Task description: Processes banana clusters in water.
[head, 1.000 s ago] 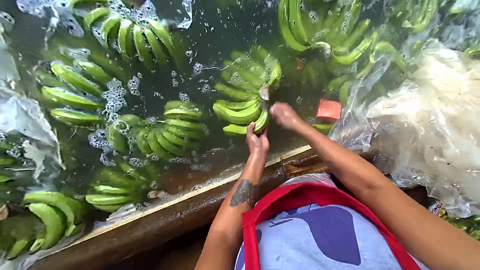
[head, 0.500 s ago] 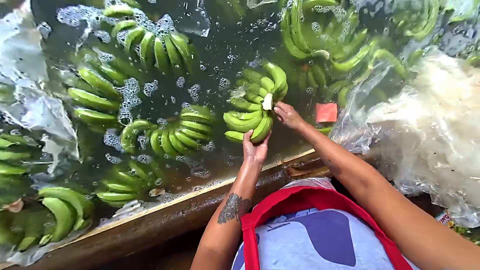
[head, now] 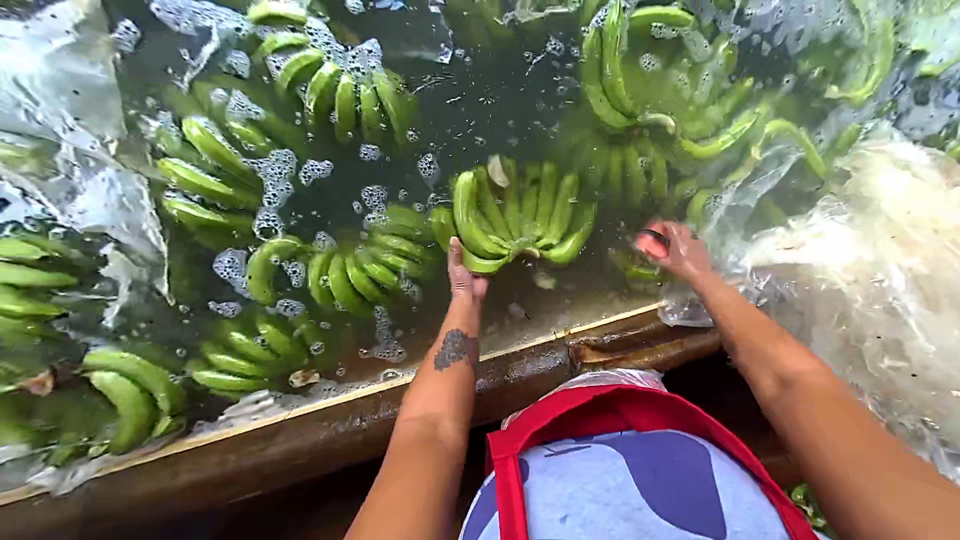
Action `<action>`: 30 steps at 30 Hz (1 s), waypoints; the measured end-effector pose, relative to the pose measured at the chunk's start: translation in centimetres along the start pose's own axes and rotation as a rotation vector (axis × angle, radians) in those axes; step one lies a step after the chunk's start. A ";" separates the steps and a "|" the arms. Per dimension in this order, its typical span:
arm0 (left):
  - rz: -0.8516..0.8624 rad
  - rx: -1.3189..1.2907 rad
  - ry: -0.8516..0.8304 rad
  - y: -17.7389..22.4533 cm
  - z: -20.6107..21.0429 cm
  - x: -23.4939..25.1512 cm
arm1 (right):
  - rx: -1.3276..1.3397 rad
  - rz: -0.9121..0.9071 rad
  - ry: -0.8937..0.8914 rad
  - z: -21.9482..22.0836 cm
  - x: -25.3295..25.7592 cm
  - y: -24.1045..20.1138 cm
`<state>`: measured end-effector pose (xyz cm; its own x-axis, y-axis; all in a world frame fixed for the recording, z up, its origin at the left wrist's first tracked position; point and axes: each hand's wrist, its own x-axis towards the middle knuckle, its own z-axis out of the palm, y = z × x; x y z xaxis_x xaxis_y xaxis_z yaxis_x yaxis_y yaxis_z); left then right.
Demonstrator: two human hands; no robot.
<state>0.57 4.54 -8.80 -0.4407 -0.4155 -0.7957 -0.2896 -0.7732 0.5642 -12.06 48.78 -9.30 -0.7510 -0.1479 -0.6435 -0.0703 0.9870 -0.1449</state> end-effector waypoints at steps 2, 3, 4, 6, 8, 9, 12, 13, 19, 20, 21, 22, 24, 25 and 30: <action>0.050 -0.010 0.044 -0.8 0.1 0.9 | 0.164 0.008 0.056 -0.2 -1.1 -1.3; 0.064 0.033 0.053 -1.2 -0.1 1.7 | 0.262 -0.042 0.089 -1.2 -1.8 -3.2; 0.071 0.080 0.049 -1.3 -0.3 2.1 | 0.352 -0.103 0.094 -2.0 -2.6 -5.6; 0.067 0.162 0.042 -1.3 -0.3 2.1 | 0.465 -0.178 0.021 -2.4 -4.1 -11.6; 0.076 0.213 0.024 -1.0 0.0 1.6 | 0.426 -0.255 -0.096 -1.1 -3.6 -17.4; 0.079 0.227 0.011 -0.6 0.2 1.4 | 0.364 -0.305 -0.176 -0.7 -2.5 -20.0; 0.090 0.243 -0.009 0.8 -0.3 0.6 | 0.149 -0.433 -0.201 -1.2 3.3 -24.4; 0.094 0.249 -0.009 1.2 -0.8 0.2 | 0.134 -0.401 -0.126 -1.6 5.3 -24.6; 0.043 0.292 0.002 3.3 -2.3 0.6 | 0.362 -0.319 0.154 -6.0 4.2 -25.6; 0.025 0.293 0.002 3.3 -2.5 0.6 | 0.411 -0.369 0.093 -4.7 1.5 -25.9; 0.010 0.288 0.000 3.2 -2.6 0.6 | 0.424 -0.394 -0.010 -3.1 -0.5 -26.4; -0.002 0.280 -0.011 3.2 -2.6 0.5 | 0.402 -0.414 -0.128 -1.9 -1.4 -27.1; -0.015 0.264 -0.035 3.5 -2.4 0.2 | 0.308 -0.463 -0.221 -1.5 0.4 -28.9; -0.016 0.260 -0.032 3.7 -2.4 -0.1 | 0.269 -0.443 -0.192 -2.4 2.4 -29.8; 0.021 0.257 -0.024 4.1 -2.5 -0.2 | 0.418 -0.217 0.176 -7.2 7.9 -30.2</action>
<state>1.58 0.22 -6.91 -0.4681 -0.4166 -0.7793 -0.4854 -0.6157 0.6207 -20.64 18.27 -4.62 -0.8499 -0.2988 -0.4341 0.0050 0.8192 -0.5735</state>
